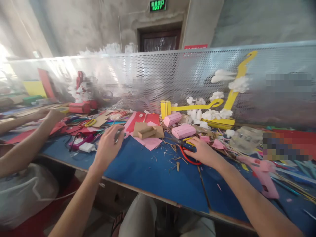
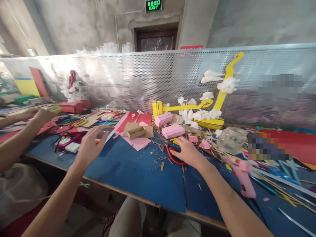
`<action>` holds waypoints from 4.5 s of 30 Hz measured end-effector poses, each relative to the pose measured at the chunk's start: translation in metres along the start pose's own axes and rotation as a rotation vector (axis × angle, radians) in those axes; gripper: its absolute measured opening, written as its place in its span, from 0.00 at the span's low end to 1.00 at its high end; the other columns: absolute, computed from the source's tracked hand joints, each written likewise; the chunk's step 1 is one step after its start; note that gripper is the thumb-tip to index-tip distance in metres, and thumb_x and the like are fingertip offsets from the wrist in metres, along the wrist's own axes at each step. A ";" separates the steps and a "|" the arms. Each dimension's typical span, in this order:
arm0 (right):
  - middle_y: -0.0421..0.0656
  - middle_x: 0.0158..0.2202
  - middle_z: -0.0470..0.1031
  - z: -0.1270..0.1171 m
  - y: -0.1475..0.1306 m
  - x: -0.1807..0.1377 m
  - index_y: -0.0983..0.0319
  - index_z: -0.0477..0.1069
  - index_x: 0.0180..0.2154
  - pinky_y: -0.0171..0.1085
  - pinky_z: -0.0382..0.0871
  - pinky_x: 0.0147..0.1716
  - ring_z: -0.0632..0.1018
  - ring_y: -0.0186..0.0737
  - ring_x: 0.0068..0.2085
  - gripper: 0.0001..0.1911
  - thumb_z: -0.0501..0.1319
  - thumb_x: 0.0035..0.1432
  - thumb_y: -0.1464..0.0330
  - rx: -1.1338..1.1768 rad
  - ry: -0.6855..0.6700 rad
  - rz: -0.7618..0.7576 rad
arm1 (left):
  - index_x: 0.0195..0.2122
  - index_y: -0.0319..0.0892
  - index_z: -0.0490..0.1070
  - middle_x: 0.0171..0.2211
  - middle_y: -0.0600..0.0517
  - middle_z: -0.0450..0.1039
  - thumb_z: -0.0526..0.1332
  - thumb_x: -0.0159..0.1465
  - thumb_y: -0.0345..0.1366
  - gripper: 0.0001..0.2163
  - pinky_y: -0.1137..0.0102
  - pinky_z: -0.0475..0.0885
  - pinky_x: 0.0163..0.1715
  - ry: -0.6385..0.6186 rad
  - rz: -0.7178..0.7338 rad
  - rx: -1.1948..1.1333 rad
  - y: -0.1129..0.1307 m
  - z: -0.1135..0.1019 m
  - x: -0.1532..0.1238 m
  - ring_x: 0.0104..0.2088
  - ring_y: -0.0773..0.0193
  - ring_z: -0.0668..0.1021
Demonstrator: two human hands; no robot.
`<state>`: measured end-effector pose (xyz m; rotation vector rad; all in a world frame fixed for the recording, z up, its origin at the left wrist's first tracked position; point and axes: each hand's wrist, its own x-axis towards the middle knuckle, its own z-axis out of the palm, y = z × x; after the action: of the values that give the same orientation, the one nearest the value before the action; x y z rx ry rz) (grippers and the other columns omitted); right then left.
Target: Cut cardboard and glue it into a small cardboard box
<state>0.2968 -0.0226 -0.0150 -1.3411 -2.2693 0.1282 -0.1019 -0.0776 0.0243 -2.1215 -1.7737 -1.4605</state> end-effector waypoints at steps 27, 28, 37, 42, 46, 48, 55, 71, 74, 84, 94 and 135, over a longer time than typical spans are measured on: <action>0.49 0.46 0.75 0.009 0.002 0.000 0.61 0.76 0.46 0.47 0.72 0.51 0.79 0.51 0.47 0.14 0.63 0.61 0.62 -0.017 -0.021 -0.007 | 0.50 0.48 0.78 0.61 0.42 0.69 0.57 0.69 0.48 0.17 0.46 0.71 0.57 -0.138 0.130 0.653 -0.067 -0.045 -0.037 0.61 0.41 0.71; 0.49 0.46 0.75 0.008 0.002 0.000 0.61 0.76 0.46 0.47 0.72 0.50 0.79 0.51 0.47 0.14 0.63 0.61 0.62 -0.019 -0.022 -0.005 | 0.48 0.47 0.78 0.61 0.42 0.69 0.56 0.69 0.48 0.16 0.46 0.71 0.57 -0.129 0.131 0.649 -0.066 -0.048 -0.041 0.61 0.41 0.71; 0.48 0.44 0.75 0.006 0.009 0.001 0.61 0.77 0.45 0.44 0.73 0.47 0.79 0.49 0.45 0.14 0.64 0.60 0.61 -0.043 -0.020 0.024 | 0.44 0.47 0.75 0.49 0.47 0.77 0.55 0.71 0.44 0.11 0.57 0.70 0.56 -0.047 0.167 0.304 -0.027 -0.041 -0.043 0.52 0.50 0.78; 0.50 0.46 0.77 0.000 0.024 0.000 0.61 0.78 0.45 0.46 0.73 0.50 0.80 0.50 0.47 0.15 0.66 0.57 0.63 -0.057 -0.015 0.054 | 0.54 0.48 0.72 0.55 0.45 0.76 0.58 0.68 0.44 0.15 0.53 0.69 0.56 -0.303 0.173 0.182 0.003 0.018 0.008 0.56 0.46 0.76; 0.50 0.47 0.78 -0.004 0.030 -0.003 0.61 0.77 0.48 0.47 0.74 0.50 0.80 0.50 0.47 0.17 0.65 0.60 0.61 -0.065 -0.039 0.064 | 0.56 0.49 0.72 0.56 0.43 0.75 0.69 0.59 0.46 0.24 0.52 0.66 0.59 -0.391 0.153 -0.040 0.011 0.070 0.051 0.57 0.43 0.74; 0.51 0.48 0.78 -0.005 0.032 -0.004 0.62 0.77 0.48 0.48 0.74 0.51 0.80 0.52 0.48 0.18 0.64 0.61 0.59 -0.067 -0.044 0.067 | 0.50 0.49 0.76 0.49 0.43 0.78 0.75 0.50 0.43 0.25 0.54 0.68 0.56 -0.401 0.078 -0.197 0.010 0.091 0.063 0.56 0.41 0.75; 0.57 0.52 0.76 -0.006 0.036 -0.008 0.62 0.74 0.47 0.54 0.72 0.53 0.78 0.61 0.53 0.19 0.62 0.58 0.58 -0.113 0.092 0.170 | 0.48 0.49 0.77 0.44 0.44 0.80 0.72 0.55 0.43 0.19 0.58 0.72 0.49 -0.243 -0.089 -0.334 0.004 0.114 0.073 0.49 0.46 0.79; 0.40 0.29 0.65 -0.003 -0.058 -0.013 0.60 0.55 0.22 0.36 0.60 0.29 0.69 0.37 0.30 0.12 0.50 0.43 0.83 0.377 0.251 -0.170 | 0.53 0.47 0.74 0.49 0.46 0.80 0.66 0.63 0.44 0.17 0.55 0.74 0.49 -0.454 0.177 -0.136 0.007 0.110 0.051 0.49 0.50 0.81; 0.41 0.33 0.67 0.004 -0.063 -0.014 0.59 0.60 0.28 0.37 0.65 0.32 0.71 0.38 0.33 0.12 0.52 0.54 0.82 0.405 0.224 -0.134 | 0.49 0.46 0.75 0.47 0.47 0.80 0.61 0.67 0.42 0.12 0.57 0.74 0.50 -0.409 0.234 -0.058 0.001 0.106 0.055 0.48 0.52 0.80; 0.44 0.41 0.74 0.018 -0.071 -0.015 0.57 0.68 0.44 0.42 0.69 0.45 0.75 0.45 0.44 0.09 0.54 0.68 0.75 0.259 0.198 -0.239 | 0.48 0.47 0.79 0.52 0.44 0.79 0.65 0.62 0.43 0.14 0.52 0.68 0.57 -0.637 0.150 0.191 -0.014 0.149 0.116 0.57 0.43 0.76; 0.43 0.40 0.74 0.012 -0.050 -0.009 0.56 0.69 0.42 0.41 0.70 0.44 0.76 0.44 0.44 0.07 0.54 0.70 0.73 0.225 0.213 -0.155 | 0.48 0.37 0.77 0.55 0.31 0.75 0.73 0.46 0.59 0.35 0.43 0.65 0.56 -0.765 0.153 0.417 -0.018 0.164 0.161 0.58 0.31 0.72; 0.45 0.39 0.83 0.027 -0.015 0.004 0.58 0.75 0.47 0.40 0.76 0.34 0.81 0.46 0.36 0.23 0.65 0.60 0.48 0.909 0.467 0.368 | 0.65 0.45 0.58 0.47 0.42 0.77 0.64 0.66 0.47 0.29 0.54 0.75 0.47 -0.190 -0.055 -0.594 0.019 0.131 0.073 0.48 0.50 0.80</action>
<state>0.2711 -0.0225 -0.0326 -1.0889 -1.2759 0.7750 -0.0115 0.0420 0.0071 -2.5603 -1.5995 -2.0723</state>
